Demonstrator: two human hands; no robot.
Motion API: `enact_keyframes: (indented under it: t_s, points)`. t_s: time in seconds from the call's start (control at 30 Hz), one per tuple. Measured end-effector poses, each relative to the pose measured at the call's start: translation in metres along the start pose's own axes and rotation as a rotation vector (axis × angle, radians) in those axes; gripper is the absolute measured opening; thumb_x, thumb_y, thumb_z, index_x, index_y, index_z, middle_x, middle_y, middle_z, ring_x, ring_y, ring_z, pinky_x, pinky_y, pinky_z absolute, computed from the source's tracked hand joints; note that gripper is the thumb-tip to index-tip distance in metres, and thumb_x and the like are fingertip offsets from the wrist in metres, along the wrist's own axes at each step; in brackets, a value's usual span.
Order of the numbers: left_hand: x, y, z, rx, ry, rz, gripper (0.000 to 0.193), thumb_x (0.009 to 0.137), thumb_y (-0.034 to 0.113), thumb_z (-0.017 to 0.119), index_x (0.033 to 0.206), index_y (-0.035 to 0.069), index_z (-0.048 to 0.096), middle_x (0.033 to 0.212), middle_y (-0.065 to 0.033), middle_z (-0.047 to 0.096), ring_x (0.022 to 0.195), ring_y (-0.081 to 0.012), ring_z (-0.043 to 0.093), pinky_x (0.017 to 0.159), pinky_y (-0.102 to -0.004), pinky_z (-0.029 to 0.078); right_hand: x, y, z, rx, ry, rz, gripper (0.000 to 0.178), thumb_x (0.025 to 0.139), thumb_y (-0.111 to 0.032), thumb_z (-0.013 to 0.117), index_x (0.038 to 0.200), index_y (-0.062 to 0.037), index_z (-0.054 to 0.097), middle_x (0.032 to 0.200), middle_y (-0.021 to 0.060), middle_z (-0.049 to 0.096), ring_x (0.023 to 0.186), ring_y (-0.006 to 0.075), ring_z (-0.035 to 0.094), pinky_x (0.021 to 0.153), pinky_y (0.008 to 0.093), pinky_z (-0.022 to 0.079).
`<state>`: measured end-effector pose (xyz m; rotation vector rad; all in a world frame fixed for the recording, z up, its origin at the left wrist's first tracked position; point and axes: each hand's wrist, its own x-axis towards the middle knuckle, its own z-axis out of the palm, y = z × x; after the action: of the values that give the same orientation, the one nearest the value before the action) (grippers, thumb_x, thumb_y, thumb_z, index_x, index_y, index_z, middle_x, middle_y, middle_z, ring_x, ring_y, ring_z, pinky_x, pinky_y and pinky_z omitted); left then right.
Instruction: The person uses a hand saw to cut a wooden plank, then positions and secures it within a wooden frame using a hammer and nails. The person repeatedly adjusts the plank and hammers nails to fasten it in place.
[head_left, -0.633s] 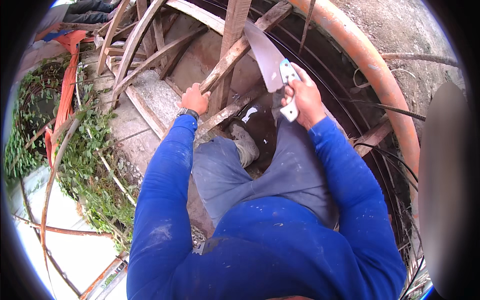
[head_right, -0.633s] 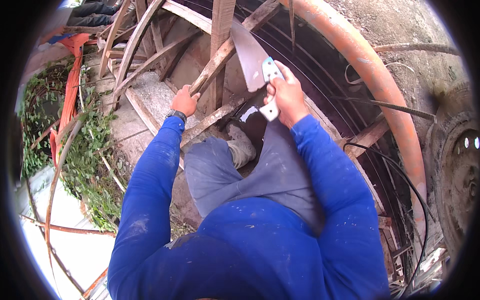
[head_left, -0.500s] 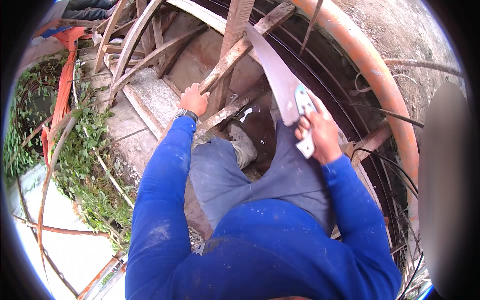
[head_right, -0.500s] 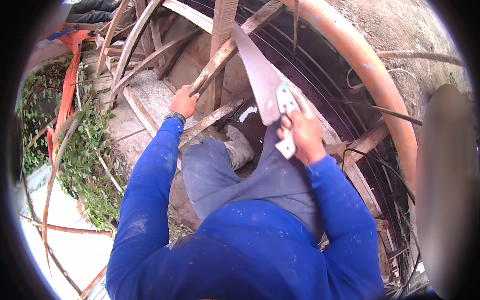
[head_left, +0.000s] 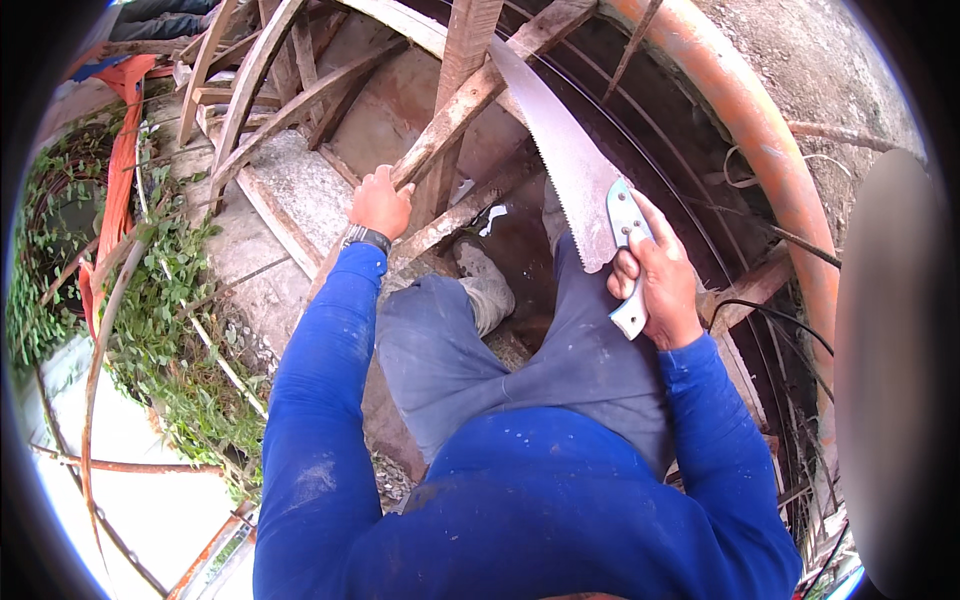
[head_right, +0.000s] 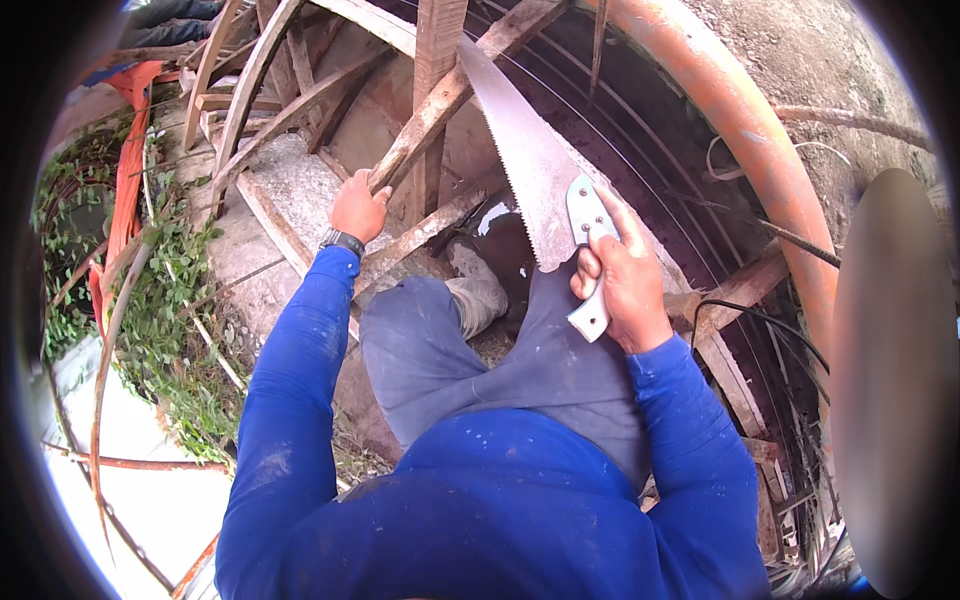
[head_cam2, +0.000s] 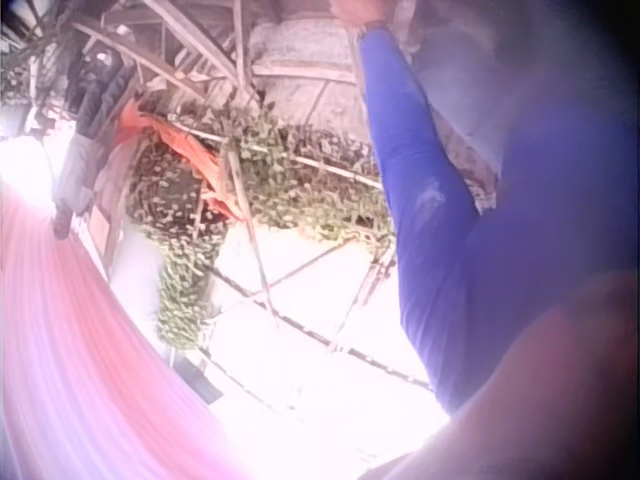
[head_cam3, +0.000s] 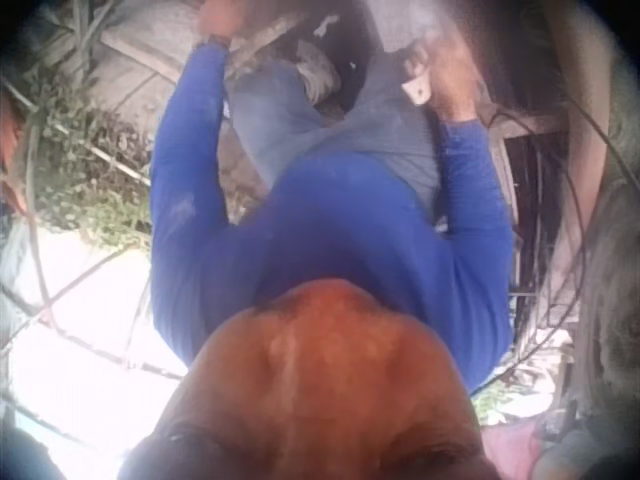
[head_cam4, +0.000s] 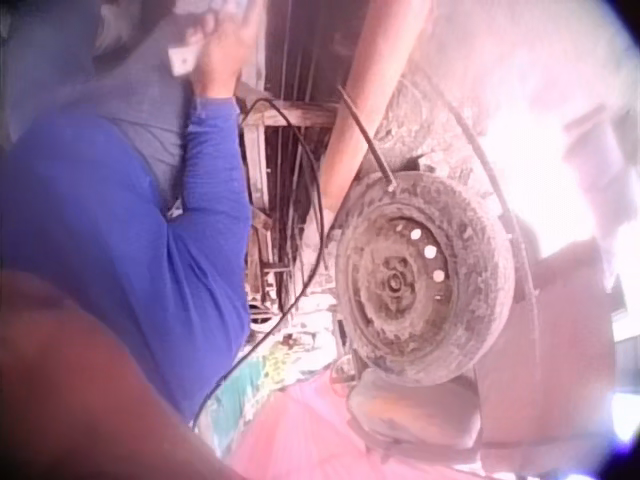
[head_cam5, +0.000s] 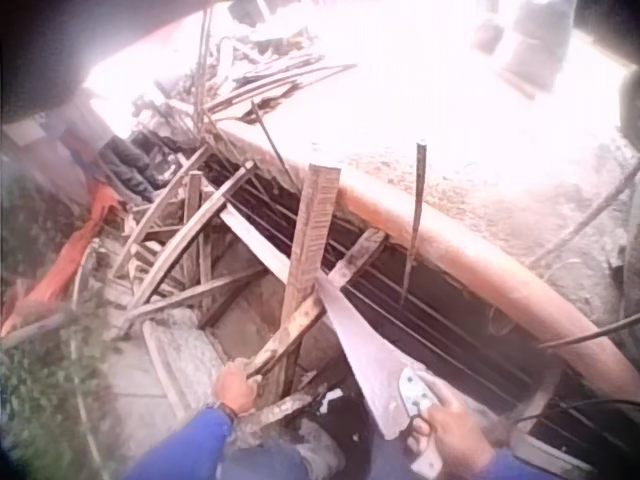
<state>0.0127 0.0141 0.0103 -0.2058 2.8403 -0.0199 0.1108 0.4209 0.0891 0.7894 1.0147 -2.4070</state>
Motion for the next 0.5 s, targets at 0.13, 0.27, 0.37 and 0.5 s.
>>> enact_keyframes:
  t_s: [0.13,0.27,0.37,0.5]
  points:
    - [0.007,0.018,-0.014,0.022,-0.016,0.027,0.049,0.095,0.037,0.074,0.132,0.009,0.061,0.122,-0.0239,0.069,0.114,-0.0454,0.065,0.097,-0.0554,0.051,0.101,-0.004,0.033,-0.03,0.0,-0.111,0.059,0.1,-0.001,0.044,0.158,-0.0072,0.043,0.076,-0.0005,0.051,0.057,0.0098,0.049,0.052,0.0313,0.05]
    - [0.008,0.009,-0.005,0.029,-0.025,0.001,0.049,0.095,0.038,0.073,0.132,0.008,0.06,0.122,-0.0248,0.068,0.116,-0.0458,0.065,0.097,-0.0557,0.052,0.112,-0.003,0.046,-0.039,0.032,-0.118,0.059,0.1,0.0,0.045,0.158,-0.0067,0.041,0.078,-0.0002,0.052,0.059,0.0105,0.049,0.053,0.0317,0.051]
    - [0.0,0.001,-0.004,0.018,-0.019,-0.011,0.05,0.095,0.038,0.074,0.131,0.007,0.06,0.121,-0.0257,0.068,0.116,-0.0458,0.065,0.097,-0.0558,0.052,0.052,0.012,0.016,-0.07,-0.015,-0.064,0.06,0.099,-0.001,0.043,0.158,-0.0094,0.043,0.076,-0.0002,0.051,0.058,0.0101,0.048,0.051,0.0312,0.05]
    - [-0.002,0.007,-0.005,0.042,-0.004,-0.024,0.05,0.094,0.038,0.074,0.131,0.007,0.061,0.121,-0.0245,0.068,0.116,-0.0451,0.065,0.098,-0.0556,0.051,-0.008,-0.002,0.003,0.016,0.01,0.021,0.058,0.1,-0.001,0.042,0.158,-0.0098,0.043,0.082,0.0,0.051,0.059,0.0081,0.047,0.052,0.0312,0.05]
